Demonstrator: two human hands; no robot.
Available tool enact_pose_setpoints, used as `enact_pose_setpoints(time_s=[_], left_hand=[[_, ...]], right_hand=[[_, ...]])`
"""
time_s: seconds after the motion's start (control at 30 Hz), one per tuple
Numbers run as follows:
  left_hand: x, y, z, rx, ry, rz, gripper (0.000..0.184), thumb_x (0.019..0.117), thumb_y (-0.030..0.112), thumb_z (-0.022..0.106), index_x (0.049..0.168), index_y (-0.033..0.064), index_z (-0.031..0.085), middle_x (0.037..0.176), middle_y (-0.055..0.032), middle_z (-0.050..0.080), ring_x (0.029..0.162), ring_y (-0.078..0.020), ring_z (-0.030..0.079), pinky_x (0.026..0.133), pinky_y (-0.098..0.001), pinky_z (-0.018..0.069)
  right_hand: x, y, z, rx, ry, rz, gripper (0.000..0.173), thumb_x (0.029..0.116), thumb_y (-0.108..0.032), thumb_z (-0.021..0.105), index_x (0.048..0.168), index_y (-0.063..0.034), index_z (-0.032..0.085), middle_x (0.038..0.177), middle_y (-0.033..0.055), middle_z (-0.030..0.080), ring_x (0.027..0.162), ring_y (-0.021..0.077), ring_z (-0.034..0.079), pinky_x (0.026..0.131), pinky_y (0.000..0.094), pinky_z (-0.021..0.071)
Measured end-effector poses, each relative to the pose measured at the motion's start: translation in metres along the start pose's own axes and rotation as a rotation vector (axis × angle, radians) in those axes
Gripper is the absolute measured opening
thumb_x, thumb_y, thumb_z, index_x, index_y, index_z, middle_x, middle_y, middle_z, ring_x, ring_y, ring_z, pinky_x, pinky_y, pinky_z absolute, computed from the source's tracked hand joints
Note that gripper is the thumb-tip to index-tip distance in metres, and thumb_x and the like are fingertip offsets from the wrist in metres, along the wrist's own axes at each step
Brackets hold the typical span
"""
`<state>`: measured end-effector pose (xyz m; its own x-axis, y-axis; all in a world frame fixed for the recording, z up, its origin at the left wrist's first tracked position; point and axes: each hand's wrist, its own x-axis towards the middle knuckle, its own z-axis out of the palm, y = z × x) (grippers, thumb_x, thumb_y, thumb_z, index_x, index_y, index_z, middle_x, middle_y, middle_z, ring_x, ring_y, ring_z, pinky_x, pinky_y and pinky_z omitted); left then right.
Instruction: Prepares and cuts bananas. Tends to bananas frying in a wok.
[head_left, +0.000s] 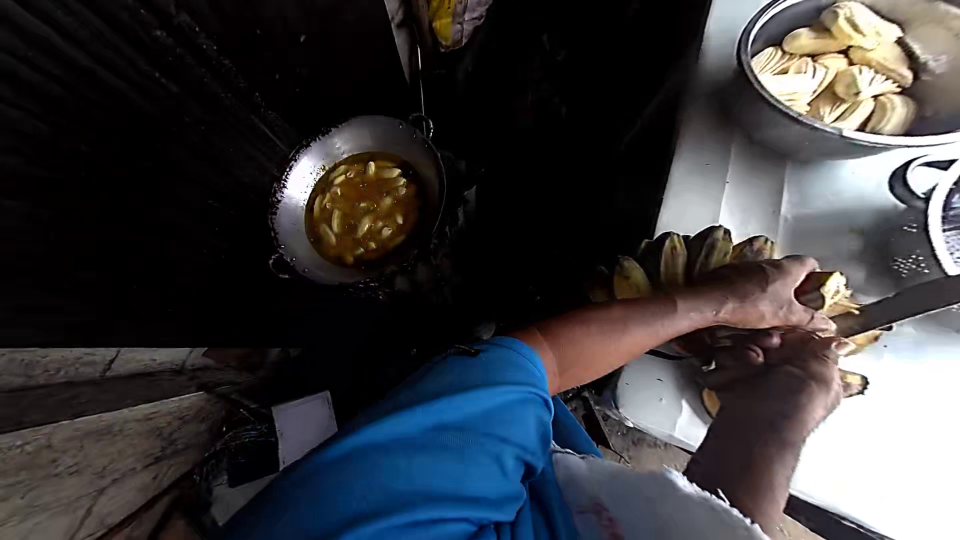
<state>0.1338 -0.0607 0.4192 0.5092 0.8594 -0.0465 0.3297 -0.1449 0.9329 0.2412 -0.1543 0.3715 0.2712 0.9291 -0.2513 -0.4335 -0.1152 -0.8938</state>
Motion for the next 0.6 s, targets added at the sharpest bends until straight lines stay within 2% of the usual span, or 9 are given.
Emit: enact_pose_setpoints(time_s=[0.13, 0.2, 0.27, 0.33, 0.4, 0.43, 0.5, 0.53, 0.6], left_hand=[[-0.002, 0.004, -0.003, -0.019, 0.045, -0.054, 0.057, 0.0908, 0.026, 0.08, 0.133, -0.0046, 0.057, 0.112, -0.0224, 0.069, 0.103, -0.0312, 0.069, 0.09, -0.0489, 0.0567], [0.001, 0.001, -0.002, -0.022, 0.062, -0.03, 0.054, 0.0904, 0.025, 0.081, 0.128, -0.0057, 0.059, 0.107, -0.0221, 0.069, 0.098, -0.0305, 0.069, 0.086, -0.0479, 0.0571], [0.003, -0.001, -0.003, -0.024, 0.044, -0.007, 0.05, 0.0887, 0.02, 0.082, 0.125, -0.0066, 0.061, 0.104, -0.0215, 0.069, 0.095, -0.0295, 0.069, 0.084, -0.0472, 0.0571], [0.005, -0.001, -0.006, 0.005, -0.005, 0.018, 0.046, 0.0852, 0.014, 0.082, 0.123, -0.0055, 0.063, 0.103, -0.0202, 0.07, 0.096, -0.0293, 0.069, 0.086, -0.0484, 0.056], [0.001, 0.003, -0.015, 0.079, -0.075, 0.061, 0.044, 0.0835, 0.009, 0.08, 0.122, -0.005, 0.065, 0.104, -0.0203, 0.071, 0.098, -0.0307, 0.068, 0.089, -0.0506, 0.0547], [-0.004, 0.006, -0.019, 0.126, -0.107, 0.091, 0.043, 0.0819, 0.007, 0.079, 0.12, -0.0042, 0.066, 0.104, -0.0204, 0.071, 0.098, -0.0312, 0.068, 0.088, -0.0516, 0.0543], [-0.013, 0.006, -0.027, 0.261, -0.158, 0.108, 0.052, 0.0796, 0.007, 0.08, 0.13, 0.0023, 0.066, 0.117, -0.0206, 0.069, 0.11, -0.0324, 0.066, 0.095, -0.0534, 0.0532], [-0.015, 0.003, -0.03, 0.314, -0.159, 0.112, 0.056, 0.0803, 0.01, 0.081, 0.134, 0.0063, 0.065, 0.125, -0.0207, 0.065, 0.116, -0.0325, 0.063, 0.099, -0.0524, 0.0521], [-0.015, -0.011, -0.032, 0.298, -0.125, 0.114, 0.058, 0.0832, 0.006, 0.075, 0.139, 0.0095, 0.063, 0.129, -0.022, 0.062, 0.118, -0.0334, 0.062, 0.099, -0.0523, 0.0519]], right_hand=[[-0.008, 0.007, 0.019, -0.01, -0.024, -0.027, 0.052, 0.113, -0.043, 0.013, 0.097, -0.0151, 0.053, 0.061, -0.0029, 0.056, 0.046, 0.0083, 0.05, 0.043, 0.0243, 0.0448], [-0.004, 0.011, 0.023, -0.043, 0.007, -0.075, 0.045, 0.1136, -0.04, 0.016, 0.104, -0.0156, 0.052, 0.062, -0.0026, 0.054, 0.046, 0.0086, 0.049, 0.043, 0.0243, 0.0439], [-0.003, 0.008, 0.028, -0.07, 0.059, -0.085, 0.039, 0.114, -0.038, 0.017, 0.106, -0.017, 0.049, 0.062, -0.0028, 0.052, 0.045, 0.0087, 0.047, 0.042, 0.0245, 0.0434], [-0.003, 0.008, 0.03, -0.051, 0.098, -0.071, 0.039, 0.114, -0.039, 0.018, 0.104, -0.0174, 0.049, 0.064, -0.0026, 0.053, 0.044, 0.009, 0.048, 0.042, 0.0249, 0.0436], [-0.004, 0.009, 0.031, 0.009, 0.131, -0.038, 0.044, 0.113, -0.042, 0.017, 0.096, -0.0178, 0.049, 0.061, -0.0028, 0.054, 0.042, 0.0094, 0.048, 0.04, 0.0261, 0.0444], [-0.004, 0.009, 0.03, 0.04, 0.139, -0.023, 0.045, 0.1126, -0.044, 0.017, 0.095, -0.0187, 0.049, 0.06, -0.0034, 0.053, 0.043, 0.0091, 0.048, 0.041, 0.0265, 0.0448], [-0.002, 0.009, 0.03, 0.101, 0.185, -0.016, 0.041, 0.112, -0.047, 0.023, 0.098, -0.019, 0.049, 0.061, -0.0031, 0.05, 0.044, 0.009, 0.047, 0.043, 0.0272, 0.0451], [-0.001, 0.009, 0.028, 0.116, 0.192, -0.015, 0.039, 0.1117, -0.048, 0.025, 0.102, -0.019, 0.049, 0.065, -0.0026, 0.053, 0.046, 0.0082, 0.047, 0.044, 0.0262, 0.0455], [-0.007, 0.008, 0.024, 0.103, 0.195, -0.047, 0.036, 0.112, -0.045, 0.029, 0.116, -0.0171, 0.05, 0.08, -0.0001, 0.066, 0.048, 0.007, 0.051, 0.044, 0.0235, 0.0457]])
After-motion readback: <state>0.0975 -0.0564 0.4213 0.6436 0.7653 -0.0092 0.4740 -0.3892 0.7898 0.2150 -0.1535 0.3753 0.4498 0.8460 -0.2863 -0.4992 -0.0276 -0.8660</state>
